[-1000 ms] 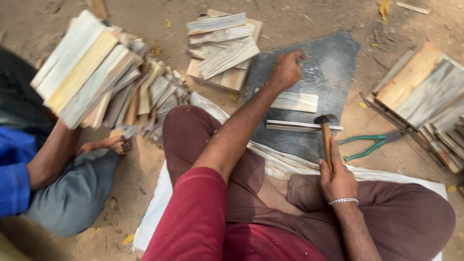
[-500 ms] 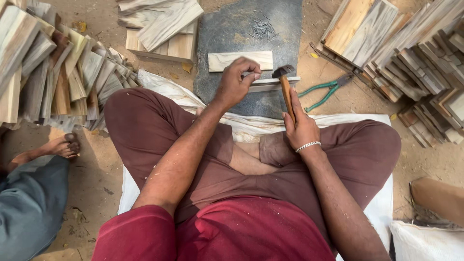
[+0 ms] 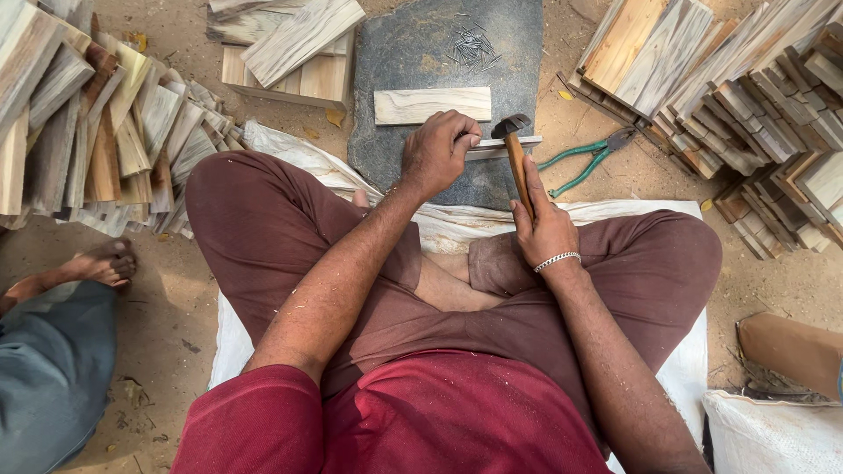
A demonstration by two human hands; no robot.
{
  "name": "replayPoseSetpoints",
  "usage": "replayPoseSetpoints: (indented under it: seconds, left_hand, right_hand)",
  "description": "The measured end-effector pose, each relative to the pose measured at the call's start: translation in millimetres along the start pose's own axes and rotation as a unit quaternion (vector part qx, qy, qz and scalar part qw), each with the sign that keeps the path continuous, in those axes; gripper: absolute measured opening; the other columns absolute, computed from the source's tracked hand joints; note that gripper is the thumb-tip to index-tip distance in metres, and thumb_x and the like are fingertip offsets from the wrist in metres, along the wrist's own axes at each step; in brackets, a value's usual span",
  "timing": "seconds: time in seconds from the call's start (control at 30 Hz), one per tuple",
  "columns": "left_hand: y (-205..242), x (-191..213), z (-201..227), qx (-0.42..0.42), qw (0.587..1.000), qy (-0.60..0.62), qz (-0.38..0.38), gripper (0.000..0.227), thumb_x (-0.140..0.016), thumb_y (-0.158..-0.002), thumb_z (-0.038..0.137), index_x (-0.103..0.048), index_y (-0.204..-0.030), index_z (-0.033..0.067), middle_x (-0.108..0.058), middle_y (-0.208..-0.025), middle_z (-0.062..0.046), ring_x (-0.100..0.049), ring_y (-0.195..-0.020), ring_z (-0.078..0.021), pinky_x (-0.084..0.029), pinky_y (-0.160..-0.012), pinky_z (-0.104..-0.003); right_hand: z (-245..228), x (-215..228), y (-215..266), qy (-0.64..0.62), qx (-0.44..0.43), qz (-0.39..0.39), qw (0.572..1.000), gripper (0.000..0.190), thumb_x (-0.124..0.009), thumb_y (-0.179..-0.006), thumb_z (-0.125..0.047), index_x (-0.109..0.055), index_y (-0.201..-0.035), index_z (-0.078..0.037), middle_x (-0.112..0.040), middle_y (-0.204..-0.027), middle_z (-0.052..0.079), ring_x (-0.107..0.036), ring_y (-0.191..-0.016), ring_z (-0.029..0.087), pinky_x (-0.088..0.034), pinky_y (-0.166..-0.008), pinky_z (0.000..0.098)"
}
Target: The person sits on the ground and uses a hammer to drive nails into small wooden pieces, joining them together to form rectangular frames. The person repeatedly picks up pieces, aligns them, hammers nails, and places the finished frames into a stack.
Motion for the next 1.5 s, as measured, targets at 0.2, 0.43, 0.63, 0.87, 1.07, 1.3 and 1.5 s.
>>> replayPoseSetpoints:
  seconds: [0.2,0.43,0.63,0.87,1.07,1.3,1.5]
  left_hand:
    - [1.3,-1.6,-0.5,-0.008,1.0,-0.009,0.006,0.005,-0.065,-0.098,0.021,-0.068,-0.097,0.0163,-0.065,-0.092,0.001,-0.066,-0.096,-0.0164,-0.051,-0.086,-0.04]
    - [3.9,-0.7,1.3,-0.038,0.999,-0.004,0.026,0.004,-0.066,-0.097,0.019,-0.068,-0.097,0.0153,-0.066,-0.093,0.001,-0.066,-0.095,-0.0172,-0.052,-0.084,-0.04]
    - [9.0,0.2,8.8,-0.083,0.994,-0.028,0.058,0.005,-0.071,-0.095,0.021,-0.07,-0.094,0.016,-0.066,-0.087,0.003,-0.066,-0.087,-0.0169,-0.052,-0.076,-0.038]
    - [15.7,6.0,13.5,-0.122,0.988,-0.007,0.096,0.004,-0.074,-0.089,0.012,-0.07,-0.091,0.0119,-0.066,-0.089,0.0,-0.065,-0.09,-0.0224,-0.052,-0.077,-0.041]
    - [11.4,11.6,18.7,-0.126,0.986,0.001,0.11,0.003,-0.073,-0.088,0.011,-0.07,-0.089,0.0122,-0.066,-0.088,-0.001,-0.064,-0.089,-0.0243,-0.051,-0.076,-0.041]
    - [10.3,11.8,21.8,-0.121,0.985,-0.011,0.12,0.006,-0.074,-0.085,0.012,-0.068,-0.087,0.0126,-0.064,-0.086,-0.002,-0.063,-0.088,-0.0248,-0.051,-0.075,-0.041]
    - [22.8,1.8,14.0,-0.121,0.986,0.004,0.113,0.007,-0.075,-0.086,0.011,-0.068,-0.087,0.0122,-0.064,-0.088,-0.002,-0.063,-0.09,-0.0265,-0.051,-0.076,-0.042]
  right_hand:
    - [0.7,-1.5,0.3,0.009,0.004,0.003,1.0,0.078,-0.062,-0.102,-0.031,-0.015,-0.164,-0.039,-0.074,-0.095,0.024,-0.073,-0.084,0.044,-0.059,-0.074,0.0538]
    - [-2.4,-0.1,1.2,0.014,0.056,0.041,0.997,0.078,-0.062,-0.101,-0.029,-0.017,-0.163,-0.037,-0.074,-0.112,0.023,-0.073,-0.088,0.044,-0.059,-0.075,0.0539]
    - [-8.6,13.5,10.4,-0.066,-0.028,0.01,0.997,0.07,-0.061,-0.104,-0.028,-0.024,-0.164,-0.032,-0.075,-0.096,0.019,-0.076,-0.076,0.032,-0.064,-0.069,0.0432]
    - [-55.0,63.4,48.9,0.032,0.213,0.177,0.96,0.068,-0.065,-0.105,-0.019,-0.033,-0.165,-0.016,-0.074,-0.093,0.022,-0.074,-0.076,0.031,-0.059,-0.069,0.0418]
    - [-59.5,72.1,46.3,-0.054,0.192,0.185,0.962,0.066,-0.069,-0.105,-0.016,-0.038,-0.163,-0.014,-0.073,-0.097,0.024,-0.077,-0.08,0.031,-0.06,-0.072,0.0401]
    - [-54.2,62.9,41.6,0.045,0.148,0.109,0.982,0.066,-0.073,-0.097,-0.015,-0.047,-0.158,-0.013,-0.073,-0.082,0.022,-0.071,-0.069,0.038,-0.054,-0.063,0.0454]
    - [-50.5,60.6,58.3,-0.04,0.196,0.189,0.961,0.066,-0.067,-0.107,-0.015,-0.034,-0.164,-0.015,-0.07,-0.087,0.019,-0.069,-0.07,0.032,-0.055,-0.066,0.0412]
Point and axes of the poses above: each hand's wrist, its own y-axis away from the middle knuckle, its own x-axis out of the back of the hand, z = x × y, the point moved 6 cm from there along -y, towards the middle knuckle
